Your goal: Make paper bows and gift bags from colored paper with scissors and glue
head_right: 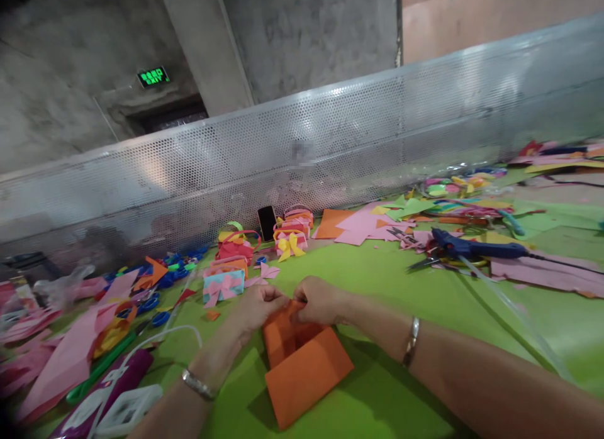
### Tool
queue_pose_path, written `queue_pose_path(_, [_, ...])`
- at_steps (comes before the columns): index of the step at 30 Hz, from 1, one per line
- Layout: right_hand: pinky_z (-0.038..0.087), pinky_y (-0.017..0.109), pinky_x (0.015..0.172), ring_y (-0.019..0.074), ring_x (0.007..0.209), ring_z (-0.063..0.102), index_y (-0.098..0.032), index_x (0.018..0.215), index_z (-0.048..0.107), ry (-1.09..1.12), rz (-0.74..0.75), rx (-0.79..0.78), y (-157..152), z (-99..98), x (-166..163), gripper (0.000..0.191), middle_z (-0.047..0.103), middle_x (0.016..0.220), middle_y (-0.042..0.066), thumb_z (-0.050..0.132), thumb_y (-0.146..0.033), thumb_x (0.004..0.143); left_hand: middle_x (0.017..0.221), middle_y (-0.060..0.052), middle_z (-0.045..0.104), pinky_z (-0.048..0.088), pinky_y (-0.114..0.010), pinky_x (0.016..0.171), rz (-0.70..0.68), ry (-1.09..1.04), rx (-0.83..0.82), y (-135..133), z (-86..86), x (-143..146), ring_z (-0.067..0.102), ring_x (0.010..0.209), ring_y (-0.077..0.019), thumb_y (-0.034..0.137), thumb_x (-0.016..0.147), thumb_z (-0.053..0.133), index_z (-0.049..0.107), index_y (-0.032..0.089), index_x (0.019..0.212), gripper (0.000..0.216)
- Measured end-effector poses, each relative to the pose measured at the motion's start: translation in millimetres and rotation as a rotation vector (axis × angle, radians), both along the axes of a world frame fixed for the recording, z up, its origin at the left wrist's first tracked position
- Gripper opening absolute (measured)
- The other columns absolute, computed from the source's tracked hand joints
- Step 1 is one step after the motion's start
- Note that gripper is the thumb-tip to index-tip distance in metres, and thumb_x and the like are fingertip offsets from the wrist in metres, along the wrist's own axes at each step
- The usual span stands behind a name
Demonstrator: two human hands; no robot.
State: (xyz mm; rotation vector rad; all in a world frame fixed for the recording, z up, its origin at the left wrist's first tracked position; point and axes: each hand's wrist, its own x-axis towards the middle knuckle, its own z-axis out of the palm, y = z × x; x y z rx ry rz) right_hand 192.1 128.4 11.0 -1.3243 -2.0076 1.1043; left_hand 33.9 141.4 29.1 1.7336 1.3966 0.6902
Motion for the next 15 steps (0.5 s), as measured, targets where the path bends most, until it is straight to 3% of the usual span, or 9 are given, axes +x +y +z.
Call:
queue_pose_path(4, [0.015,0.021,0.039,0.0036,0.042,0.02,-0.018,0.044,0.033,0.03,0.033,-0.005,2,3.0,6,0.036,0.022,0.042,-0.01,0.065,-0.022,0.061,0.046,0.005,0.049,0.028,-0.022,0.049,-0.021,-0.031,0.01,3,-1.3,-5,0.037,0.047,-0.0075,0.026,0.057,0.066,0.06,0.015,0.05,0.014])
queue_pose_path(10, [0.036,0.018,0.04,0.0066,0.039,0.041,-0.018,0.046,0.041,0.07,0.055,-0.133,6,4.7,16,0.032,0.039,0.041,-0.006,0.053,-0.032,0.072,0.052,0.004,0.052,0.029,-0.022,0.051,-0.017,-0.069,0.046,10,-0.9,-15,0.04,0.051,-0.0085,0.029,0.056,0.066,0.062,0.015,0.052,0.015])
queue_pose_path(15, [0.033,0.019,0.039,0.0062,0.036,0.038,-0.018,0.045,0.047,0.076,0.093,-0.11,3,7.1,15,0.03,0.041,0.04,-0.006,0.058,-0.032,0.069,0.051,0.003,0.054,0.028,-0.022,0.05,-0.063,-0.062,0.02,10,-1.5,-18,0.041,0.05,-0.0086,0.033,0.057,0.068,0.065,0.014,0.056,0.019])
